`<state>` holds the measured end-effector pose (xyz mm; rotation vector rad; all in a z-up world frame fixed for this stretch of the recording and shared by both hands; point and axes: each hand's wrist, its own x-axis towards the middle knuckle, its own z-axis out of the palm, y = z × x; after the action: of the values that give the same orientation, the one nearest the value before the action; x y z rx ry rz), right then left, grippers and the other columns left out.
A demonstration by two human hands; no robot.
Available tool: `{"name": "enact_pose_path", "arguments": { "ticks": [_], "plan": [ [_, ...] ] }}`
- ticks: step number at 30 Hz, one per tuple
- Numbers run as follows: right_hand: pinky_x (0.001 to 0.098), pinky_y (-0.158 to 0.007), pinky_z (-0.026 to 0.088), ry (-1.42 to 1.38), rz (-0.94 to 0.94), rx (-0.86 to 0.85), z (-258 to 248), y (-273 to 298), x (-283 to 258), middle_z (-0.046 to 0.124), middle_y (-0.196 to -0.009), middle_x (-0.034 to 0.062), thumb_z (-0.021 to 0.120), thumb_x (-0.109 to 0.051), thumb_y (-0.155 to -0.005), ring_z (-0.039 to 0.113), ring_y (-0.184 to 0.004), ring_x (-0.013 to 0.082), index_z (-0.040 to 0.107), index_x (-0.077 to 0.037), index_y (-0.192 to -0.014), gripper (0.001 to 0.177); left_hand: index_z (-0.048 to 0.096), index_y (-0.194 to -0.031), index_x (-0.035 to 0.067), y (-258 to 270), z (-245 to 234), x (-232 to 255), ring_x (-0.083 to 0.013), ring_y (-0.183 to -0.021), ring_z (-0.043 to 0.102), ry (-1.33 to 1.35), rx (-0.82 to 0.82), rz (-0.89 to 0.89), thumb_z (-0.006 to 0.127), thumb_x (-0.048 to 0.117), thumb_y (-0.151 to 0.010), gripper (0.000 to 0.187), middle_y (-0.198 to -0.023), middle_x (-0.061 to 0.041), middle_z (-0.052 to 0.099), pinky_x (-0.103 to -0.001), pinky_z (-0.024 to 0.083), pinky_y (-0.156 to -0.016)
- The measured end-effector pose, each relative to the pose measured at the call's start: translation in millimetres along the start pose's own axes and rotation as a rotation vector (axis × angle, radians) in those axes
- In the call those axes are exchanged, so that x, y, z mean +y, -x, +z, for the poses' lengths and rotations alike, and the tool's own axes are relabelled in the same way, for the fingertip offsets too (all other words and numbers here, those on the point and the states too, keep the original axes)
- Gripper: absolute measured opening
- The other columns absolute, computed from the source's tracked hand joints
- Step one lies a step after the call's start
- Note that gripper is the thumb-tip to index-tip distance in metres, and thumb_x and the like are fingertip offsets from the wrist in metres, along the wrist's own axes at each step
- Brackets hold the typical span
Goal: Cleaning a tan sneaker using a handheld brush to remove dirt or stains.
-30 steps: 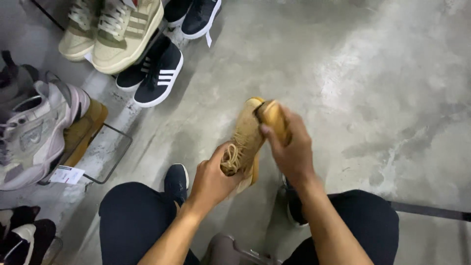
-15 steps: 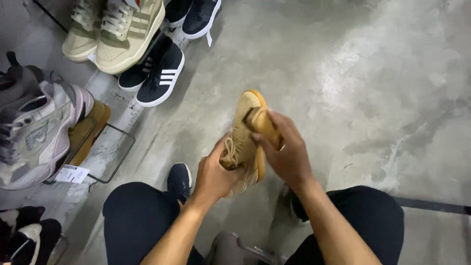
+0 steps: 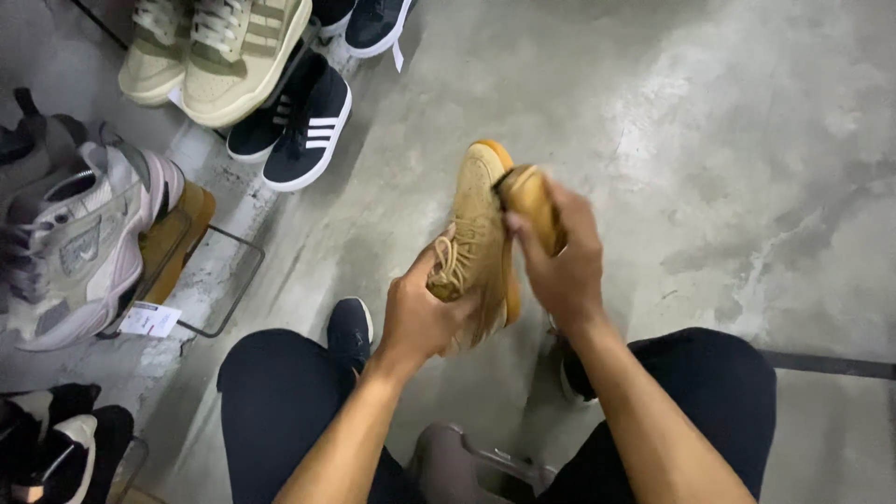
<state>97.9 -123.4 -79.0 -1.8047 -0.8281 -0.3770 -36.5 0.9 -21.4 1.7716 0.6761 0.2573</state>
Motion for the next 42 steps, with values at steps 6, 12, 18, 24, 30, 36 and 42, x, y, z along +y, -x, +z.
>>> {"name": "enact_pose_path", "arguments": {
  "ticks": [6,12,18,24,30,36,42],
  "plan": [
    [0.0498,-0.097,0.049,-0.058,0.000,0.029,8,-5,-16,0.061,-0.117,0.0265,0.081,-0.012,-0.093,0.064,-0.111,0.0477,0.060,0.006,-0.133,0.049,0.053,-0.148,0.011,-2,4,-7,-0.0484,-0.106,0.070,-0.007,0.029,0.000,0.078,0.016,-0.072,0.080,-0.112,-0.028,0.073,-0.060,0.059,-0.088],
    [0.0489,-0.100,0.049,-0.098,0.041,-0.014,16,-2,-14,0.061,-0.121,0.0238,0.079,-0.013,-0.096,0.063,-0.115,0.0435,0.056,-0.003,-0.144,0.054,0.054,-0.147,0.012,-4,-2,-12,-0.0455,-0.112,0.068,0.099,0.060,-0.045,0.078,0.019,-0.074,0.077,-0.120,-0.028,0.070,-0.056,0.059,-0.091],
    [0.0518,-0.100,0.049,-0.152,0.112,-0.007,23,-2,-19,0.059,-0.123,0.0263,0.075,-0.014,-0.101,0.063,-0.116,0.0439,0.052,0.000,-0.146,0.052,0.052,-0.149,0.009,-4,-2,-10,-0.0487,-0.115,0.066,0.124,0.075,-0.025,0.074,0.011,-0.076,0.076,-0.125,-0.032,0.067,-0.057,0.058,-0.092],
    [0.0470,-0.098,0.051,-0.086,0.015,-0.057,33,-7,-19,0.061,-0.120,0.0185,0.080,-0.018,-0.096,0.064,-0.113,0.0385,0.056,-0.005,-0.146,0.057,0.061,-0.140,0.014,-11,0,-18,-0.0381,-0.112,0.071,0.105,0.186,-0.080,0.077,0.012,-0.066,0.076,-0.117,-0.022,0.073,-0.049,0.059,-0.092],
    [0.0509,-0.099,0.049,-0.097,0.085,-0.017,39,-17,-34,0.058,-0.120,0.0228,0.074,-0.017,-0.101,0.062,-0.112,0.0433,0.051,-0.004,-0.147,0.052,0.059,-0.144,0.017,-12,-2,-11,-0.0363,-0.118,0.068,0.129,0.173,-0.101,0.077,0.014,-0.065,0.081,-0.122,-0.021,0.072,-0.046,0.058,-0.097],
    [0.0468,-0.099,0.049,-0.114,0.142,-0.190,34,2,-37,0.057,-0.119,0.0151,0.079,-0.019,-0.095,0.063,-0.113,0.0357,0.055,-0.006,-0.145,0.057,0.064,-0.136,0.014,-24,-16,-36,-0.0373,-0.111,0.071,0.126,0.269,0.015,0.079,0.009,-0.062,0.076,-0.115,-0.022,0.075,-0.048,0.058,-0.093],
    [0.0455,-0.098,0.050,-0.122,0.081,-0.103,46,-9,-34,0.057,-0.118,0.0150,0.076,-0.017,-0.098,0.063,-0.111,0.0350,0.052,-0.006,-0.147,0.056,0.061,-0.141,0.014,-24,-18,-35,-0.0387,-0.117,0.067,0.103,0.260,-0.006,0.082,0.009,-0.060,0.083,-0.123,-0.024,0.071,-0.047,0.056,-0.098]
  ]
}}
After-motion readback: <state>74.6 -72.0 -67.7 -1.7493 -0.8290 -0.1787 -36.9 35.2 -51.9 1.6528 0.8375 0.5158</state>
